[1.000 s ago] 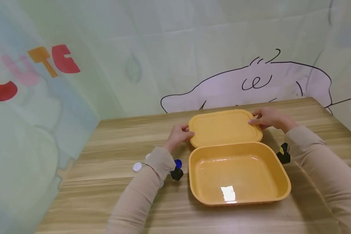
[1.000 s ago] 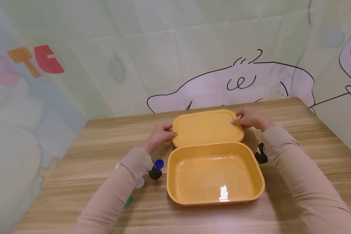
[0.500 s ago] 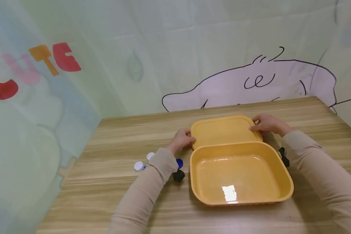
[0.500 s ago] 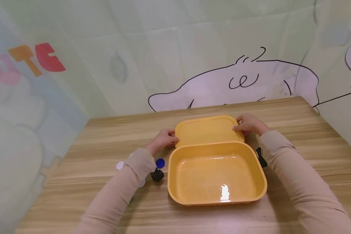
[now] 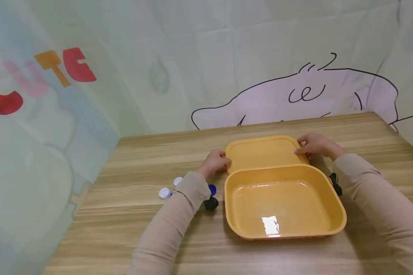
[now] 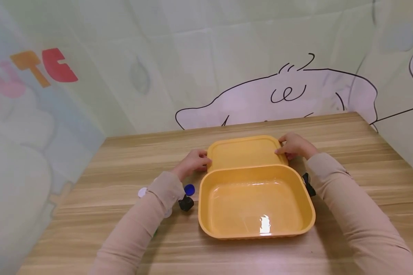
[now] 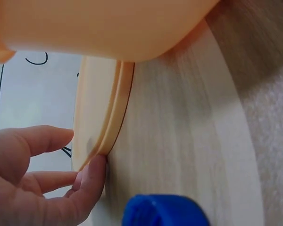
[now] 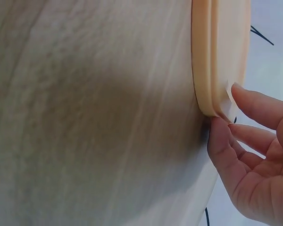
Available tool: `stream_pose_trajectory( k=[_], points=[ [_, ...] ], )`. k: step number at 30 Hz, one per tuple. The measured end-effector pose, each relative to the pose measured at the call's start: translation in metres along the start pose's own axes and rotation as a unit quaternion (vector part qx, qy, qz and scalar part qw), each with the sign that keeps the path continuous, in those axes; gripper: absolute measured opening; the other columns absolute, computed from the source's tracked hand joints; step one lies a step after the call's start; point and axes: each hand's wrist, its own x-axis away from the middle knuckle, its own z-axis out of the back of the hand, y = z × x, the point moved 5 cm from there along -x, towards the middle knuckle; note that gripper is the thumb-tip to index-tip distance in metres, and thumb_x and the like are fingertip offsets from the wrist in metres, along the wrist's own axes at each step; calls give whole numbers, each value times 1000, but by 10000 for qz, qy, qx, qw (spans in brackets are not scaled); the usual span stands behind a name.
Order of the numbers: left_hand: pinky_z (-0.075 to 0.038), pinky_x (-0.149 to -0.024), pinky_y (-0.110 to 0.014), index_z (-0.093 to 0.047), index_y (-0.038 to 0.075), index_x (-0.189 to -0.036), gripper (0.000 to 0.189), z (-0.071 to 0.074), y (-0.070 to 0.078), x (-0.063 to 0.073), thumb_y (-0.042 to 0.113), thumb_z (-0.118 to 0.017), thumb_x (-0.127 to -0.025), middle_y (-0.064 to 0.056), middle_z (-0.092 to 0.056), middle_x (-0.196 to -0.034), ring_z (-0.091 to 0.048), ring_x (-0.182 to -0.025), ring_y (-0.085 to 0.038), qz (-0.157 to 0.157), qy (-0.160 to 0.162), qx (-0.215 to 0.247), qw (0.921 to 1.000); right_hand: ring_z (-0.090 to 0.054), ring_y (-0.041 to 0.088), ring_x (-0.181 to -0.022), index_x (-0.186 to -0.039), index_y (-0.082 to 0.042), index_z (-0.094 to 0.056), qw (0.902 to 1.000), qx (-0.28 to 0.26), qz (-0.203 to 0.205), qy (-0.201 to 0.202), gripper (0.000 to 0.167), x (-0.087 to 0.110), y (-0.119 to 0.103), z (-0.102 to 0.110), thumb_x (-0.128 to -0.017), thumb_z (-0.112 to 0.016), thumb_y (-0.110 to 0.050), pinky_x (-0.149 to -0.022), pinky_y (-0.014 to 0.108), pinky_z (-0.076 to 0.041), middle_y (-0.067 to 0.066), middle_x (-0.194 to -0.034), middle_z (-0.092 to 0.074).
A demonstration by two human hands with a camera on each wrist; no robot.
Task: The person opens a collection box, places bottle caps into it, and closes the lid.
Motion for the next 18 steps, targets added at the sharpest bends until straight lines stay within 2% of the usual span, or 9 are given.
stream_pose_trajectory(
  k=[4,8,11,14,18],
  points=[
    [-43,-53,-16,-47,1,-74,14,0,0,-1,-4,-55,-84,-3,-45,-69,-46,-57,-11,12,-35,-2,10000,-55,15,-59,-123,18,-43,10000,-70,-68,-12,49,2,1,2,-88,-63,-10,-58,27,-52,8,-79,-59],
    [-42,-52,-16,-46,1,-76,14,0,0,-2,-1,-56,-86,-2,-42,-67,-43,-55,-11,119,-76,1,9999,-56,16,-60,-129,21,-31,9992,-300,-255,7,60,5,2,6,-89,-61,-12,-60,30,-53,12,-84,-59],
    [-42,-53,-18,-53,-4,-89,6,1,1,-2,0,-56,-87,-3,-45,-71,-43,-55,-11,170,-137,10,9998,-56,17,-61,-132,20,-26,9984,-431,-370,41,62,8,2,9,-91,-58,-14,-61,31,-54,12,-82,-56],
    [-48,-61,-21,-55,-7,-114,28,4,5,1,1,-56,-88,-8,-53,-88,-45,-61,-13,139,-140,21,9998,-53,18,-63,-134,17,-25,9980,-470,-411,126,60,12,1,15,-93,-55,-17,-62,32,-54,12,-79,-51],
    [-52,-80,-32,-41,-7,-133,48,11,13,6,4,-57,-89,-18,-52,-115,-53,-79,-20,58,-127,-76,9999,-57,30,-80,-136,13,-27,9989,-329,-257,228,60,16,-5,24,-95,-52,-24,-69,37,-54,27,-99,-53]
  ],
)
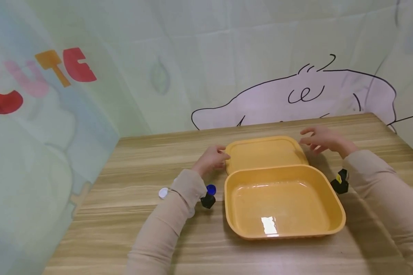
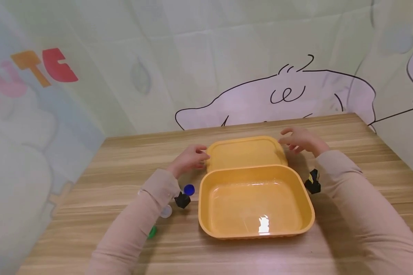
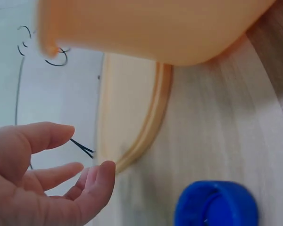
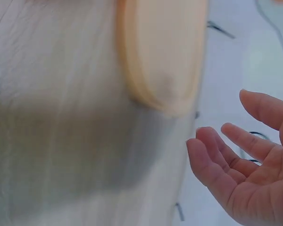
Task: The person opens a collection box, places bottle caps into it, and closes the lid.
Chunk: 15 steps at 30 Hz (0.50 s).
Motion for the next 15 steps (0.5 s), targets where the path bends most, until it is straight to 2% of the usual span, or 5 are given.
stream_pose_trajectory(
  k=[3,5,11,15],
  points=[
    [-49,-88,-40,-39,-4,-136,50,4,6,6,7,-57,-91,-21,-49,-121,-54,-99,-28,-71,-135,-46,9999,-54,41,-99,-137,11,-27,9998,76,189,25,60,6,-9,5,-97,-50,-27,-75,42,-54,36,-123,-44],
    [-47,-91,-42,-41,-2,-135,48,6,9,11,9,-57,-91,-19,-49,-120,-51,-107,-32,-90,-245,-87,9996,-51,43,-104,-138,10,-29,9996,45,257,51,60,13,-16,6,-97,-50,-28,-76,43,-53,36,-128,-41],
    [-45,-93,-45,-44,2,-133,44,15,16,28,10,-58,-92,-17,-47,-123,-48,-112,-31,-269,-458,-44,9986,-53,35,-100,-136,8,-33,9988,-257,421,30,57,35,-25,4,-95,-54,-26,-75,40,-54,34,-127,-44],
    [-46,-91,-44,-47,3,-131,42,22,19,48,11,-59,-91,-19,-46,-127,-47,-111,-27,-412,-517,-152,9977,-55,33,-97,-134,9,-37,9984,-335,449,-10,54,51,-25,-2,-93,-57,-22,-75,39,-54,32,-123,-49]
  ],
)
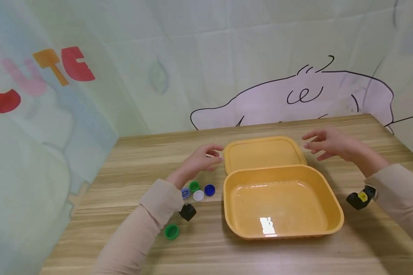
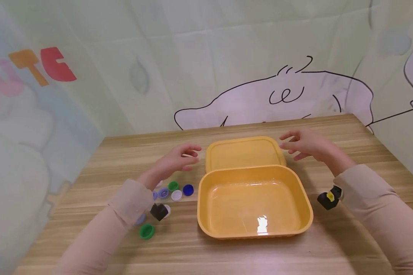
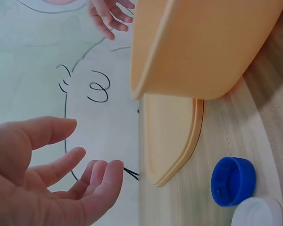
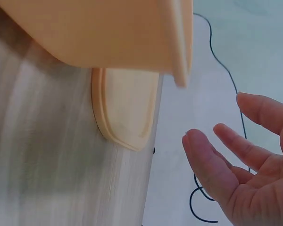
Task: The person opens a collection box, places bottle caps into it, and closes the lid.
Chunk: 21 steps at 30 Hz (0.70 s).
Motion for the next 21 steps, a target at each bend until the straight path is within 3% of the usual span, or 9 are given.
stream_pose_trajectory(
  k=[7,11,16,21],
  points=[
    [-49,-88,-39,-48,8,-131,42,16,-2,39,15,-59,-91,-14,-48,-125,-49,-112,-28,-8,-26,-227,9997,-57,32,-96,-131,11,-39,9998,-46,-169,-136,55,28,4,-10,-90,-61,-19,-73,40,-55,29,-120,-51],
    [-49,-88,-41,-48,7,-130,41,25,-8,56,15,-59,-91,-17,-46,-126,-49,-110,-29,33,7,-399,9992,-59,26,-94,-130,13,-40,9990,-137,-350,-227,58,38,10,-18,-88,-64,-19,-74,39,-55,22,-114,-55],
    [-50,-86,-39,-49,5,-129,40,34,-17,67,14,-59,-91,-21,-46,-127,-50,-107,-29,-34,68,-538,9985,-61,23,-90,-129,14,-41,9969,-471,-514,-369,58,48,16,-32,-86,-66,-16,-73,39,-55,17,-108,-57],
    [-49,-85,-37,-49,2,-128,40,41,-24,69,11,-59,-90,-24,-47,-125,-51,-108,-32,-414,116,-570,9974,-61,23,-86,-130,15,-39,9950,-727,-539,-434,59,53,19,-41,-83,-66,-9,-73,40,-55,16,-103,-56]
  ],
)
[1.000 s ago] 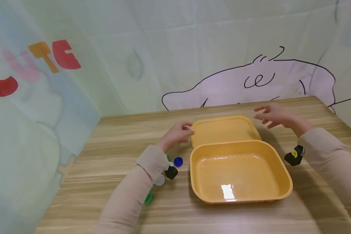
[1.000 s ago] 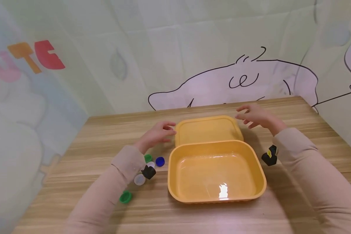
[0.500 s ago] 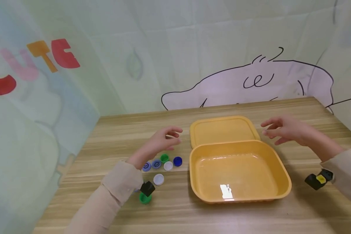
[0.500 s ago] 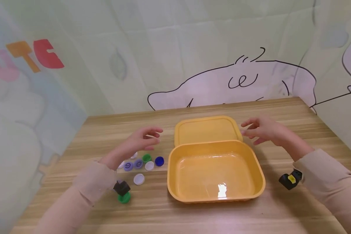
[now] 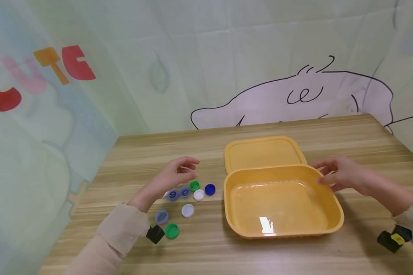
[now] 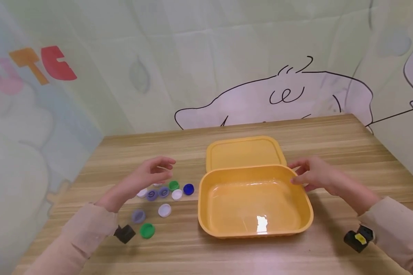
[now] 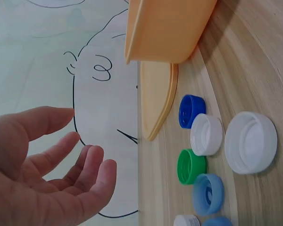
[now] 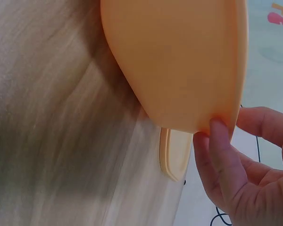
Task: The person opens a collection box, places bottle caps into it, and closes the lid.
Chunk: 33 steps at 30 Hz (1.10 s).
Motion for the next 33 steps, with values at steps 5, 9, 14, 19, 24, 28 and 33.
stream_pose_trajectory(
  k=[5,9,14,19,24,28,33],
  points=[
    [-49,-86,-36,-48,0,-129,45,10,-11,3,7,-63,-87,-26,-47,-125,-49,-111,-37,-191,11,63,9998,-60,21,-83,-130,17,-37,10000,2,6,2,59,-2,3,-3,-82,-64,-5,-71,37,-55,15,-100,-56],
    [-48,-88,-37,-46,3,-131,52,20,-18,4,7,-67,-84,-25,-44,-129,-45,-117,-40,-231,-198,181,9994,-59,18,-81,-128,18,-37,10000,-9,-16,-44,57,-4,4,-3,-82,-62,-3,-70,35,-55,13,-99,-56],
    [-46,-92,-38,-44,0,-134,55,35,-32,5,2,-66,-84,-24,-43,-134,-42,-121,-41,-268,-312,306,9987,-58,18,-80,-128,17,-40,9999,-77,-67,-75,55,-5,4,-4,-82,-63,-3,-70,34,-55,12,-97,-55],
    [-47,-89,-33,-44,-4,-133,54,50,-49,7,-1,-65,-83,-26,-42,-135,-41,-121,-43,-237,-46,490,9985,-58,18,-80,-127,17,-40,10000,-64,-25,-70,55,-5,8,-2,-81,-63,-3,-70,34,-55,12,-97,-55],
    [-45,-89,-26,-41,-8,-133,57,60,-67,13,0,-66,-83,-29,-41,-135,-40,-122,-44,-225,140,663,9974,-58,18,-81,-127,17,-40,9999,-100,-2,-86,55,-4,10,-1,-82,-64,-4,-71,35,-55,12,-98,-55],
    [-44,-89,-22,-41,-9,-133,58,65,-84,20,2,-67,-82,-28,-41,-136,-39,-123,-42,-99,226,763,9968,-59,18,-83,-127,17,-40,9999,-93,-15,-135,55,-3,10,-2,-83,-64,-5,-73,35,-55,13,-99,-56],
    [-44,-89,-20,-42,-13,-130,57,68,-102,32,-3,-67,-80,-30,-42,-134,-46,-121,-33,13,305,864,9958,-60,18,-83,-127,18,-39,9997,-125,4,-194,55,-2,8,-5,-84,-64,-6,-73,35,-55,13,-99,-56]
  ],
)
